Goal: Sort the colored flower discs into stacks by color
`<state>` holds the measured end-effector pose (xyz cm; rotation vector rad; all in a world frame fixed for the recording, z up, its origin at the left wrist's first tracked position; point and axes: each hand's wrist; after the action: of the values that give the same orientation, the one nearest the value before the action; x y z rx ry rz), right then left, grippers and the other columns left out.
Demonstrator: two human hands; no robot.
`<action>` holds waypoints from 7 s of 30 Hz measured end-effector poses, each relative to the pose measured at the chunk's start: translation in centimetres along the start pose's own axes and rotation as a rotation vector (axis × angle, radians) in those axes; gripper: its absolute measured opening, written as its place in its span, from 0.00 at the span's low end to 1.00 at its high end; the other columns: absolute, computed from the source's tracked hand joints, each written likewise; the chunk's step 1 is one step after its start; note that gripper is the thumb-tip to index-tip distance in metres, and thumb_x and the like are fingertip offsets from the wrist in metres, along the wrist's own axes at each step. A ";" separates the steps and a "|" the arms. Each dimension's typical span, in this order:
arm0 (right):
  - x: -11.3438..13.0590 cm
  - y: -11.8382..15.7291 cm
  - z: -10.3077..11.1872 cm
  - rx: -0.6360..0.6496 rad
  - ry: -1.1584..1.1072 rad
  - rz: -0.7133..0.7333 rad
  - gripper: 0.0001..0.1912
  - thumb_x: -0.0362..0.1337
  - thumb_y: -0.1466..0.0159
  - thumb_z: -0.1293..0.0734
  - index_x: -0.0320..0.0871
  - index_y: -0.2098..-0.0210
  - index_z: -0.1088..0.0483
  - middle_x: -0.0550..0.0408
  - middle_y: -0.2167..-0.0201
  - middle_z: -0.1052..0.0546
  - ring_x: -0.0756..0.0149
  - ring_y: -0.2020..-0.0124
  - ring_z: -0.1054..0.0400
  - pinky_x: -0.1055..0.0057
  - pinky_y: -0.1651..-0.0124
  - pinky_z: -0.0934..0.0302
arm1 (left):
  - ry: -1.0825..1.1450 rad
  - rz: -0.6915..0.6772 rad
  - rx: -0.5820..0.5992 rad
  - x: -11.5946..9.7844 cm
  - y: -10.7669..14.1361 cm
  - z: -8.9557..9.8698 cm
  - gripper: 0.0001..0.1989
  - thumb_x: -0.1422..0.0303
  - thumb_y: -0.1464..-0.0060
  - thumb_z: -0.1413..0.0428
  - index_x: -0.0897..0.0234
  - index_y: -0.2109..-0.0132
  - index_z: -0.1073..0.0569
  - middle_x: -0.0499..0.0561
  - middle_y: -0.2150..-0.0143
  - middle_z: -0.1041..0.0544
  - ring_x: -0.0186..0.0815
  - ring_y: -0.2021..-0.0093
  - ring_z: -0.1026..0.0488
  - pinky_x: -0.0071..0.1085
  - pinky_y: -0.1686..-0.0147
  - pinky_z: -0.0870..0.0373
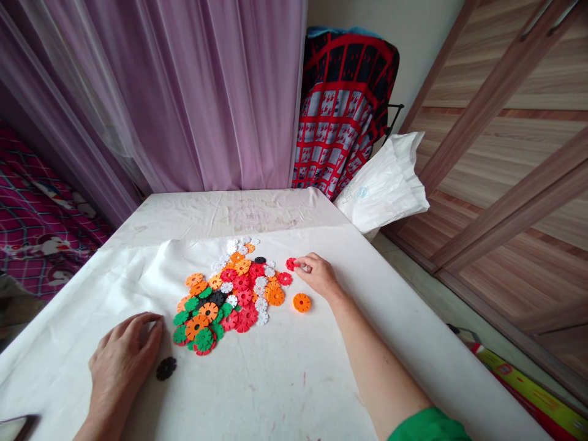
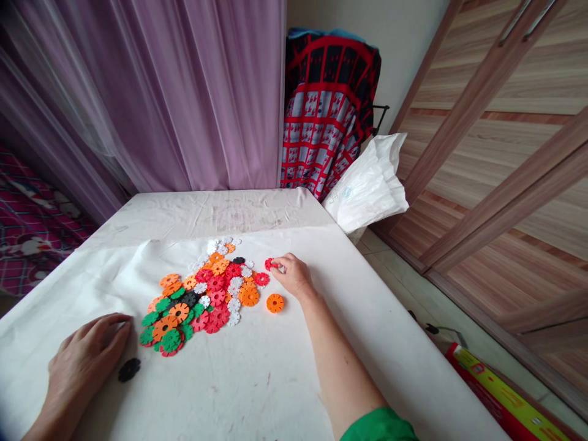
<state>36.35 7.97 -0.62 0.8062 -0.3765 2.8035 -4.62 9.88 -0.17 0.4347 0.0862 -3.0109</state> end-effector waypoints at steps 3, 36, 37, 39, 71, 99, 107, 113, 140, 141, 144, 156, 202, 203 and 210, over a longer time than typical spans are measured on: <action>1.2 0.5 0.8 0.171 0.040 0.006 0.09 0.44 0.40 0.31 0.54 0.61 0.21 0.63 0.69 0.22 0.70 0.67 0.28 0.75 0.62 0.39 | 0.020 -0.018 -0.039 -0.1 0.1 -0.1 0.20 0.56 0.40 0.56 0.56 0.53 0.23 0.56 0.44 0.25 0.53 0.42 0.32 0.51 0.47 0.33; 3.8 -0.5 1.8 0.190 0.349 0.085 0.16 0.45 0.41 0.32 0.48 0.55 0.26 0.53 0.52 0.23 0.61 0.56 0.27 0.70 0.59 0.41 | 0.036 -0.010 -0.051 -0.3 0.3 -0.1 0.21 0.54 0.40 0.56 0.56 0.55 0.23 0.54 0.45 0.24 0.52 0.42 0.32 0.50 0.45 0.35; 3.3 -0.9 2.0 0.149 0.325 0.057 0.16 0.45 0.40 0.32 0.48 0.54 0.26 0.53 0.52 0.23 0.62 0.56 0.27 0.71 0.58 0.41 | 0.031 -0.007 -0.043 -0.3 0.3 -0.1 0.21 0.55 0.40 0.56 0.56 0.55 0.23 0.54 0.45 0.24 0.52 0.42 0.32 0.50 0.44 0.35; 2.6 -1.8 2.3 0.118 0.293 -0.005 0.16 0.44 0.39 0.33 0.49 0.53 0.27 0.54 0.51 0.22 0.63 0.56 0.27 0.71 0.58 0.41 | 0.021 0.000 -0.029 -0.4 0.4 0.0 0.21 0.55 0.39 0.57 0.56 0.54 0.23 0.54 0.44 0.24 0.52 0.41 0.32 0.49 0.44 0.35; 2.7 -2.0 1.3 0.152 0.352 0.050 0.22 0.42 0.39 0.33 0.48 0.45 0.29 0.50 0.47 0.25 0.60 0.48 0.31 0.71 0.53 0.40 | 0.016 -0.021 -0.059 0.0 0.2 -0.5 0.19 0.56 0.39 0.55 0.56 0.55 0.23 0.54 0.45 0.24 0.50 0.43 0.31 0.49 0.45 0.35; 7.3 3.5 3.6 0.288 0.253 0.086 0.13 0.39 0.40 0.32 0.49 0.55 0.28 0.57 0.54 0.22 0.66 0.58 0.28 0.71 0.60 0.44 | 0.054 -0.060 -0.080 -0.1 0.5 -0.5 0.17 0.58 0.39 0.54 0.57 0.54 0.23 0.56 0.45 0.24 0.51 0.42 0.32 0.50 0.45 0.35; 8.2 9.8 1.3 0.396 0.296 0.235 0.07 0.35 0.39 0.33 0.47 0.61 0.25 0.54 0.58 0.22 0.63 0.58 0.29 0.70 0.58 0.43 | 0.073 -0.087 -0.084 0.1 0.6 -0.5 0.17 0.59 0.39 0.54 0.56 0.55 0.23 0.56 0.45 0.24 0.52 0.43 0.31 0.50 0.45 0.36; 5.7 8.5 3.5 0.275 0.136 0.095 0.08 0.37 0.38 0.33 0.47 0.59 0.25 0.56 0.54 0.23 0.66 0.56 0.28 0.72 0.55 0.40 | 0.059 -0.101 -0.091 0.3 0.4 -0.8 0.19 0.58 0.39 0.55 0.57 0.54 0.22 0.58 0.46 0.24 0.53 0.44 0.31 0.51 0.46 0.35; -0.7 2.8 2.0 0.158 0.276 0.011 0.30 0.37 0.43 0.31 0.41 0.41 0.37 0.46 0.48 0.25 0.58 0.48 0.31 0.68 0.46 0.41 | 0.062 -0.086 -0.094 0.1 0.4 -0.7 0.17 0.59 0.41 0.53 0.56 0.55 0.22 0.56 0.46 0.23 0.53 0.43 0.31 0.51 0.45 0.35; -0.5 3.1 2.0 0.128 0.266 0.024 0.30 0.37 0.43 0.31 0.41 0.41 0.36 0.45 0.46 0.27 0.58 0.47 0.32 0.67 0.45 0.41 | 0.064 -0.086 -0.093 0.1 0.4 -0.7 0.17 0.59 0.40 0.53 0.56 0.55 0.22 0.56 0.46 0.23 0.53 0.43 0.31 0.51 0.45 0.35; 1.0 4.6 2.2 -0.018 0.207 0.084 0.21 0.35 0.40 0.33 0.43 0.47 0.31 0.47 0.46 0.27 0.58 0.45 0.33 0.66 0.43 0.41 | 0.061 -0.083 -0.085 0.0 0.5 -0.6 0.18 0.57 0.39 0.55 0.56 0.55 0.23 0.56 0.45 0.24 0.52 0.43 0.31 0.50 0.44 0.36; 6.3 10.4 -0.7 0.238 0.196 0.190 0.06 0.37 0.41 0.31 0.48 0.62 0.26 0.55 0.60 0.23 0.62 0.56 0.29 0.69 0.54 0.38 | 0.066 -0.089 -0.093 -0.2 0.6 -0.6 0.18 0.58 0.39 0.54 0.57 0.54 0.22 0.56 0.45 0.24 0.52 0.43 0.31 0.50 0.44 0.35; 3.7 9.5 0.8 0.200 0.064 0.077 0.10 0.32 0.43 0.32 0.46 0.60 0.28 0.54 0.56 0.24 0.62 0.52 0.30 0.67 0.51 0.39 | 0.065 -0.089 -0.096 -0.4 0.6 -0.5 0.19 0.58 0.39 0.55 0.58 0.53 0.22 0.57 0.45 0.24 0.53 0.42 0.31 0.52 0.45 0.35; 3.7 9.5 0.7 0.202 0.070 0.082 0.10 0.32 0.43 0.32 0.46 0.60 0.28 0.54 0.56 0.24 0.62 0.52 0.30 0.67 0.51 0.39 | 0.060 -0.086 -0.092 -0.4 0.6 -0.4 0.20 0.57 0.39 0.55 0.58 0.53 0.22 0.57 0.45 0.24 0.54 0.42 0.32 0.53 0.45 0.35; 3.9 9.4 0.8 0.210 0.106 0.109 0.16 0.33 0.43 0.31 0.48 0.54 0.27 0.52 0.53 0.24 0.59 0.50 0.31 0.65 0.48 0.38 | 0.061 -0.077 -0.077 -0.4 0.8 -0.4 0.21 0.57 0.38 0.57 0.59 0.53 0.23 0.58 0.44 0.25 0.54 0.41 0.32 0.52 0.44 0.37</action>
<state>31.06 -0.73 0.37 0.6916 -0.1124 3.0098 -4.01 9.16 -0.44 0.5266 0.2283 -3.0567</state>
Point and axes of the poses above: each hand's wrist, its own y-axis away from the middle knuckle, its own z-axis out of the back of the hand, x = y × z
